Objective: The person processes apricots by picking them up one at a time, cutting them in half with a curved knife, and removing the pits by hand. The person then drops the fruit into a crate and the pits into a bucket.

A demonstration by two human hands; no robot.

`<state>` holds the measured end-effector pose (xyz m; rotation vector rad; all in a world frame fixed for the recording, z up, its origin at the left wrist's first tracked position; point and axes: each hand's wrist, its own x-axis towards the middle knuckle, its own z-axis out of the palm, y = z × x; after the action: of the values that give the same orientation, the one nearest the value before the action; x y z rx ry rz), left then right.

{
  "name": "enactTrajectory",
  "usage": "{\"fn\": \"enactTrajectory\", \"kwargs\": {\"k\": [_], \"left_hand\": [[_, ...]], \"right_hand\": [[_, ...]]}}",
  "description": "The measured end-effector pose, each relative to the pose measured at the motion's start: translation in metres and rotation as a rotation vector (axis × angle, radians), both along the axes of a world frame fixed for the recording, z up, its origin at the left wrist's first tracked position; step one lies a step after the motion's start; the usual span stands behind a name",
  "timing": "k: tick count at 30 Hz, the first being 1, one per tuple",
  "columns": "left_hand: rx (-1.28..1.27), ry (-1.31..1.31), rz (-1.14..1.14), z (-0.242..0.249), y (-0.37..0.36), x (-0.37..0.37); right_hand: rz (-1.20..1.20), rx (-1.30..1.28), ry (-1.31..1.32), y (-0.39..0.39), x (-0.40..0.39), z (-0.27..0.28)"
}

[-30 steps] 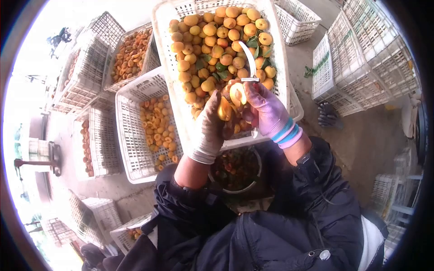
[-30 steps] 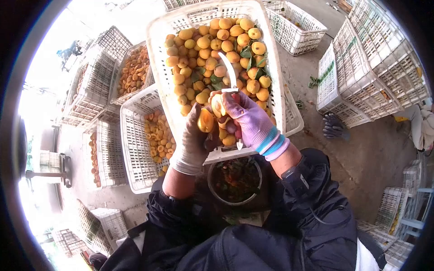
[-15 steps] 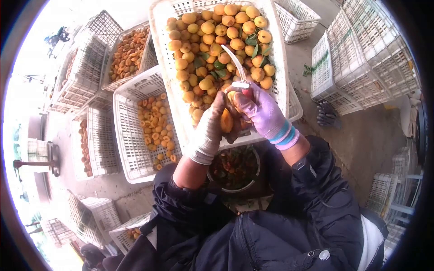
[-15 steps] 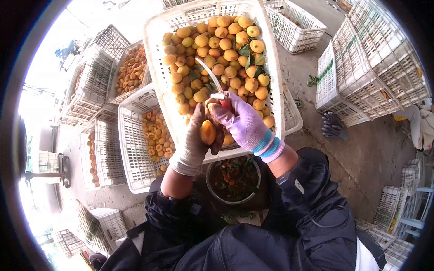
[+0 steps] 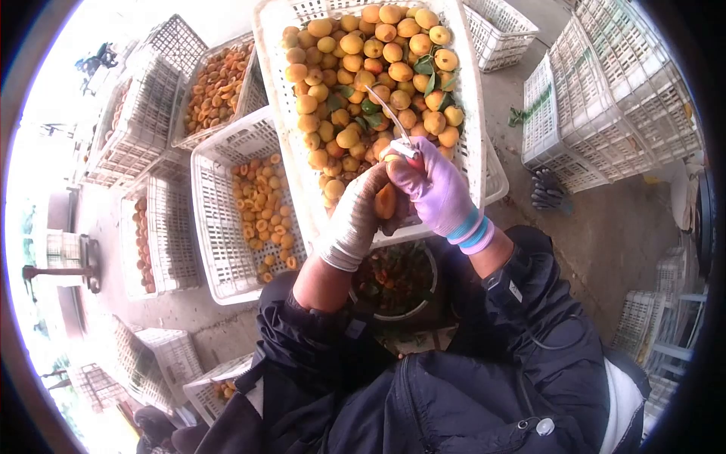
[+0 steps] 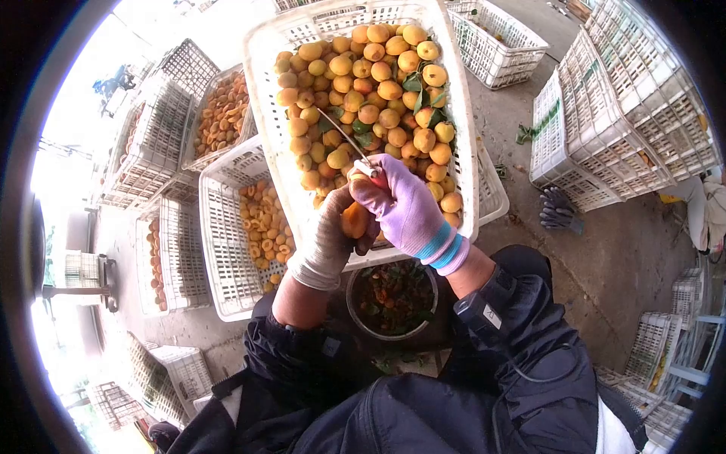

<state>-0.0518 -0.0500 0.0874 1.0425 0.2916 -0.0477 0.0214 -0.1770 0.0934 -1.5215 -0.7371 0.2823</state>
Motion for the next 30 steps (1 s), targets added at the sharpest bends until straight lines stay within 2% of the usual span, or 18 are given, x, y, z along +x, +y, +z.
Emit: {"fn": "enactTrajectory", "kwargs": {"k": [5,6,9,10,11,13,14,15,17,18,21,22,24,25,27,28,29,30], "left_hand": [[-0.043,-0.031,0.051,-0.009,-0.005,-0.003],[-0.042,-0.029,0.05,-0.008,-0.004,-0.003],[0.471,0.129,0.139,-0.001,0.007,0.007],[0.737,0.149,0.256,-0.013,0.016,0.009],[0.827,0.09,0.286,-0.025,0.03,0.01],[0.998,0.093,0.345,-0.026,0.042,0.009],[0.788,0.053,0.347,-0.034,0.046,0.01],[0.79,0.053,0.345,-0.027,0.044,0.01],[0.493,0.19,0.17,-0.009,0.033,0.008],[0.405,0.133,0.145,-0.011,0.024,0.008],[0.21,0.116,0.072,-0.013,0.016,0.01],[0.21,0.119,0.072,-0.017,0.019,0.01],[0.43,0.154,-0.058,-0.024,0.024,0.01],[0.428,0.156,-0.061,-0.034,0.025,0.01],[1.428,-0.122,0.279,-0.043,0.024,0.011],[0.841,0.032,0.214,-0.039,0.026,0.014],[0.844,0.032,0.213,-0.034,0.031,0.011],[0.546,0.043,0.156,-0.014,0.034,0.008]], "right_hand": [[-0.042,0.02,-0.102,0.005,0.002,-0.003],[-0.046,0.072,0.072,0.006,0.005,-0.005],[-0.101,0.194,0.436,0.009,0.015,-0.013],[-0.122,0.232,0.538,0.006,0.02,-0.013],[-0.142,0.268,0.643,0.003,0.026,-0.013],[-0.133,0.319,0.609,0.002,0.028,-0.002],[-0.145,0.297,0.63,0.002,0.027,0.005],[-0.159,0.276,0.653,0.002,0.024,0.008],[-0.169,0.186,0.656,0.007,0.019,0.002],[-0.056,0.244,0.623,0.011,0.018,-0.003],[-0.046,0.167,0.498,0.011,0.011,-0.006],[-0.067,0.189,0.574,0.011,0.011,-0.005],[-0.082,0.277,0.695,0.007,0.021,-0.005],[-0.13,0.282,0.708,0.007,0.029,-0.004],[-0.158,0.297,0.56,0.005,0.036,-0.001],[-0.113,0.275,0.519,0.001,0.038,-0.003],[-0.114,0.278,0.52,0.004,0.036,-0.007],[-0.055,0.267,0.396,0.01,0.031,-0.015]]}}
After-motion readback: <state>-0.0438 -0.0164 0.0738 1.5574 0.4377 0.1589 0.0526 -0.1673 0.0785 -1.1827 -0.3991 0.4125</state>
